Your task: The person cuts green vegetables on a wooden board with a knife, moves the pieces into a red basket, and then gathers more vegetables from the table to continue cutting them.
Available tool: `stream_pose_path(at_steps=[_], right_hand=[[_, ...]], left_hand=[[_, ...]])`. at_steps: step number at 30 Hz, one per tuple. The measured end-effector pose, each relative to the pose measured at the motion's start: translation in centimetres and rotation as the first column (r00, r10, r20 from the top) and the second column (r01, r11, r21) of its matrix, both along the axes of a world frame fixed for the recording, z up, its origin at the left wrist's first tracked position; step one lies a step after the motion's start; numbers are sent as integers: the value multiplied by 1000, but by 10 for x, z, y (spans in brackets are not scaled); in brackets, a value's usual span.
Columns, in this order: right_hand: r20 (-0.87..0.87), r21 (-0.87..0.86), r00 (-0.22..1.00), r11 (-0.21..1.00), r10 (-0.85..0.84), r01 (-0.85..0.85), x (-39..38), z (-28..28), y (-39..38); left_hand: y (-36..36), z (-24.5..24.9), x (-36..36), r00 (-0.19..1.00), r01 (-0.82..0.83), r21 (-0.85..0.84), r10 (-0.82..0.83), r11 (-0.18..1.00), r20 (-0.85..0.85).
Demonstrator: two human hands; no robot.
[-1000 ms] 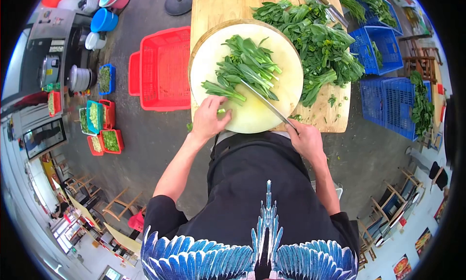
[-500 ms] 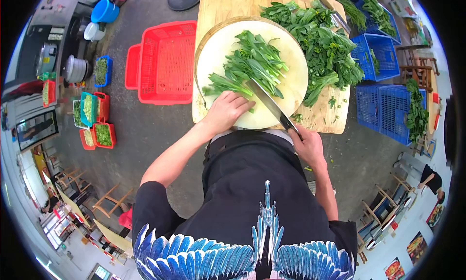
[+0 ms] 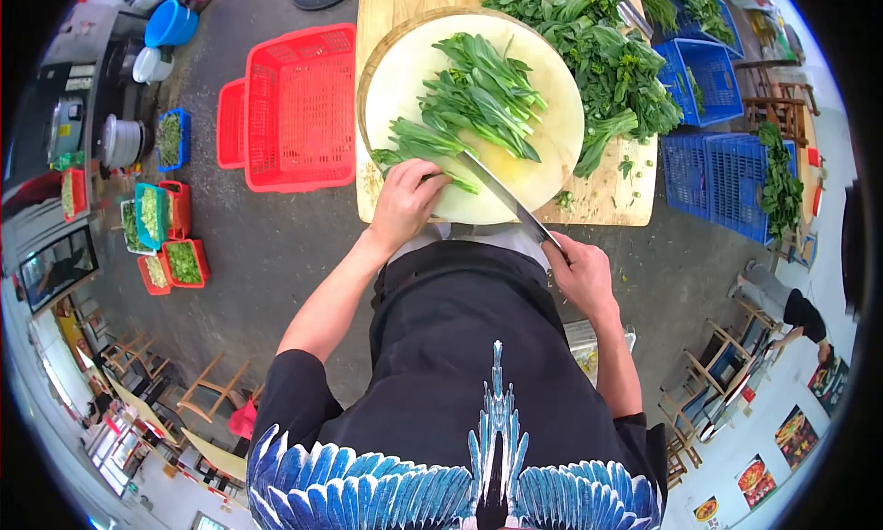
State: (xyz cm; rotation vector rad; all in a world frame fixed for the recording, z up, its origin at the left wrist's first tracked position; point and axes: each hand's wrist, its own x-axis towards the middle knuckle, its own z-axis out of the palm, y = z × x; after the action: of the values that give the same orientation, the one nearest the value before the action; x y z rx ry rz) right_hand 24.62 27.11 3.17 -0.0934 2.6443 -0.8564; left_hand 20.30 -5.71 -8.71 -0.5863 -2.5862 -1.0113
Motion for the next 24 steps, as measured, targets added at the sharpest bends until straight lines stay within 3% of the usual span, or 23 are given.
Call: stream_pose_path(at_steps=[7, 17, 20, 24], right_hand=[[-95, -41, 976, 979, 196, -200, -22, -14, 10], [-155, -81, 930, 934, 333, -348, -44, -33, 13], [-162, -86, 924, 928, 347, -363, -50, -28, 16], [-123, -89, 932, 932, 340, -352, -53, -25, 17]], left_hand=[[16, 1, 15, 989, -145, 25, 145, 989, -35], [28, -1, 28, 969, -243, 61, 245, 968, -32], [35, 3, 27, 928, -369, 84, 362, 926, 86], [31, 18, 16, 949, -309, -19, 310, 951, 49]])
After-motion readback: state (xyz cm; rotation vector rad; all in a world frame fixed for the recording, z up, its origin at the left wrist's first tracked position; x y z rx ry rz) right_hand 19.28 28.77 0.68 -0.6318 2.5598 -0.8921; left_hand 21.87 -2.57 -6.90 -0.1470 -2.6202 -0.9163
